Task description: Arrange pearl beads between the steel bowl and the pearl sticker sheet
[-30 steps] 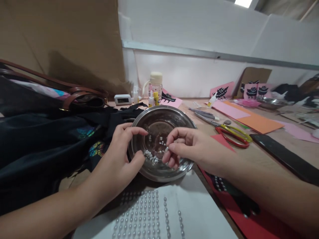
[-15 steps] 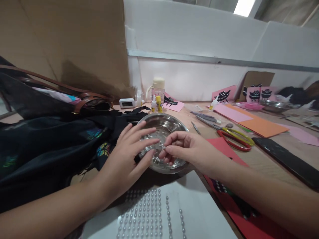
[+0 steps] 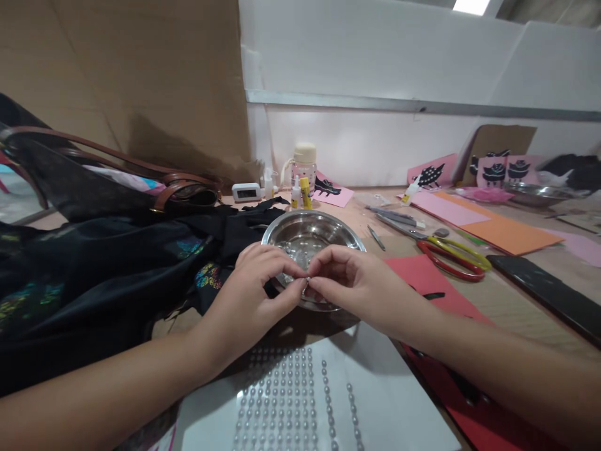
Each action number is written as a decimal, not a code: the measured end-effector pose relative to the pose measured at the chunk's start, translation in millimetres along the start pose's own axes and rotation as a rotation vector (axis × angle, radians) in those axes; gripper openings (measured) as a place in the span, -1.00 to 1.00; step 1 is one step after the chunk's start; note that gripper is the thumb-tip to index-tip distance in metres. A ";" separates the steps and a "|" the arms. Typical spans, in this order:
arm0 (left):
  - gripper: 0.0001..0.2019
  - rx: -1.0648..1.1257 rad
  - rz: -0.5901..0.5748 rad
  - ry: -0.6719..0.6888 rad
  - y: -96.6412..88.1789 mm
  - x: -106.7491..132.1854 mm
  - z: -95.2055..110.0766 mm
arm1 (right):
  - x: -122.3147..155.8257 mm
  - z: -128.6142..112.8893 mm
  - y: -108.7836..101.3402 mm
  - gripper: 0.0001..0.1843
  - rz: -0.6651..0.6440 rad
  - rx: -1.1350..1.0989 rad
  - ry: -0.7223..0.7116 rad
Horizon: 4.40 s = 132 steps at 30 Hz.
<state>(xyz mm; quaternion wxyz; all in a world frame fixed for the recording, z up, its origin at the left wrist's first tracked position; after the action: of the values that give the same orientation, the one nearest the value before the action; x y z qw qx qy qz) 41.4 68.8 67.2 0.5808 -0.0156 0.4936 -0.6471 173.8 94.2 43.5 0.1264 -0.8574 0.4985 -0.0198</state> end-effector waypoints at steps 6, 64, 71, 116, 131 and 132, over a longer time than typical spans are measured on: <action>-0.93 -0.022 -0.019 -0.030 2.9 -0.1 -3.0 | 2.3 -15.4 -0.5 -0.94 0.066 0.377 -0.171; -0.86 0.276 -0.097 -0.199 9.4 6.0 -18.8 | 22.9 -35.1 1.3 -0.87 0.110 0.518 -0.599; -0.82 0.310 -0.130 -0.236 9.5 6.5 -19.0 | 24.6 -39.6 -0.4 -0.86 0.124 0.514 -0.604; -0.85 0.178 -0.103 -0.155 11.0 4.0 -12.0 | 17.2 -28.6 1.7 -0.84 0.130 0.305 -0.421; -0.86 0.172 -0.089 -0.143 8.5 6.1 -10.4 | 17.9 -30.1 3.4 -0.78 0.127 0.331 -0.415; -0.86 0.177 -0.091 -0.138 8.9 6.3 -10.2 | 17.7 -29.9 3.5 -0.77 0.125 0.332 -0.413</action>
<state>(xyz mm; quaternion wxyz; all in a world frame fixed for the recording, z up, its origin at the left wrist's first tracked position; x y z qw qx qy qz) 39.8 71.8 52.6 0.5823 -0.0310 0.3922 -0.7115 174.9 71.4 70.0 0.3653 -0.7783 0.5041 0.0817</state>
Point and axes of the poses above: each hand's wrist, its own x-axis away from the middle knuckle, its own y-axis out of the palm, z = x × y, the point moved 8 cm from there along -x, towards the middle knuckle, and after that the axes turned 1 degree about -x, right-handed, at the moved point
